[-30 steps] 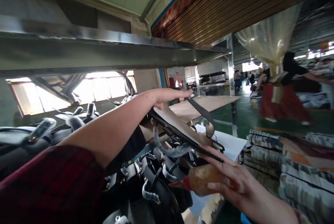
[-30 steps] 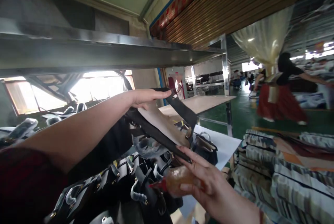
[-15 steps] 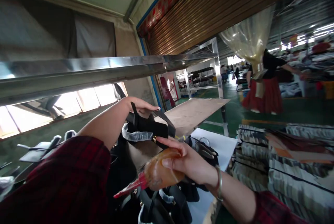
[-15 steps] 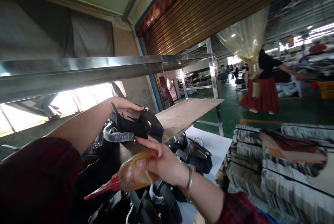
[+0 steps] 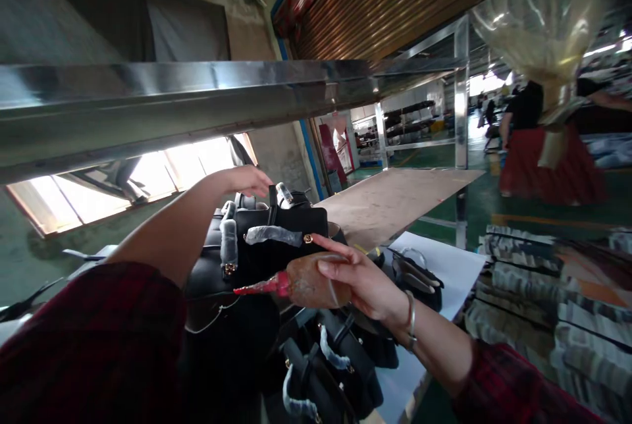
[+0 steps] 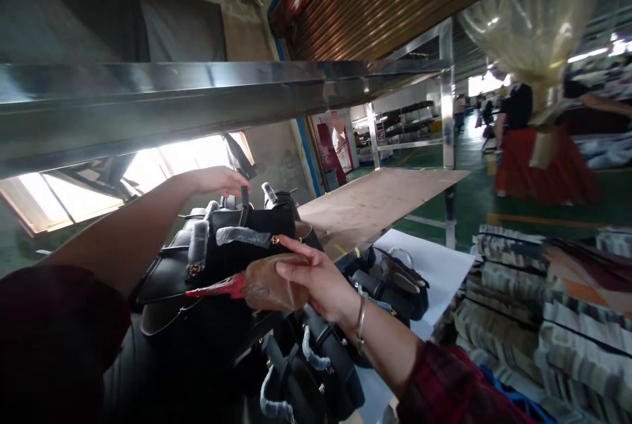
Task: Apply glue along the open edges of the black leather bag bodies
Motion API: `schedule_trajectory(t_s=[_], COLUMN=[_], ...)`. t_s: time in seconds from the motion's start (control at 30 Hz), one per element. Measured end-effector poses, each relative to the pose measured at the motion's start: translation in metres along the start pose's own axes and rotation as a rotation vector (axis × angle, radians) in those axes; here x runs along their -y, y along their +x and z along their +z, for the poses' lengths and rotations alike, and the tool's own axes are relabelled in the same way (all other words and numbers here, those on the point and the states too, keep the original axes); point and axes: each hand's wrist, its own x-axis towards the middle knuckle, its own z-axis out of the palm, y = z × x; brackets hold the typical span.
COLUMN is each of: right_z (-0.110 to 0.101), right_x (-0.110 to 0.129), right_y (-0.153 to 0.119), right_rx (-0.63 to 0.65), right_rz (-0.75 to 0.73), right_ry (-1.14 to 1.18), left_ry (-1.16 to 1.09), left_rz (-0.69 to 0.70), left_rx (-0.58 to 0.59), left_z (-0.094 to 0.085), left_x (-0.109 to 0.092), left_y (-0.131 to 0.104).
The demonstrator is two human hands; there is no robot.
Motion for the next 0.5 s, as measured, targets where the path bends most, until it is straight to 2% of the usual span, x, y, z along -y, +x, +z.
schedule_trajectory(t_s=[0.1,0.2,0.23,0.27,0.37,0.5], right_z=[0.003,0.006,0.007,0.009,0.017,0.030], right_x=[-0.003,-0.009,-0.011,-0.012,-0.014,-0.016], right_y=[-0.002,-0.008,-0.010,-0.013,-0.020,-0.018], right_rx=[-0.036,-0.077,-0.089,-0.097,-0.114,-0.111], right_rz=[-0.015,-0.040,-0.043,-0.040,-0.024,-0.014], right_ry=[-0.003,0.004,0.012,0.023,0.064,0.109], left_ry=[0.105,0.147,0.149,0.162,0.291,0.362], left_rz=[0.053,0.191,0.232,0.256,0.267,0.248], left_rx=[0.024,0.172,0.185,0.159,-0.047,-0.217], left_z=[-0.005,0.009,0.016,0.024,0.046,0.055], left_x=[0.016,0.025,0.027,0.028,0.028,0.024], left_y=[-0.030,-0.056,-0.062,-0.066,-0.065,-0.042])
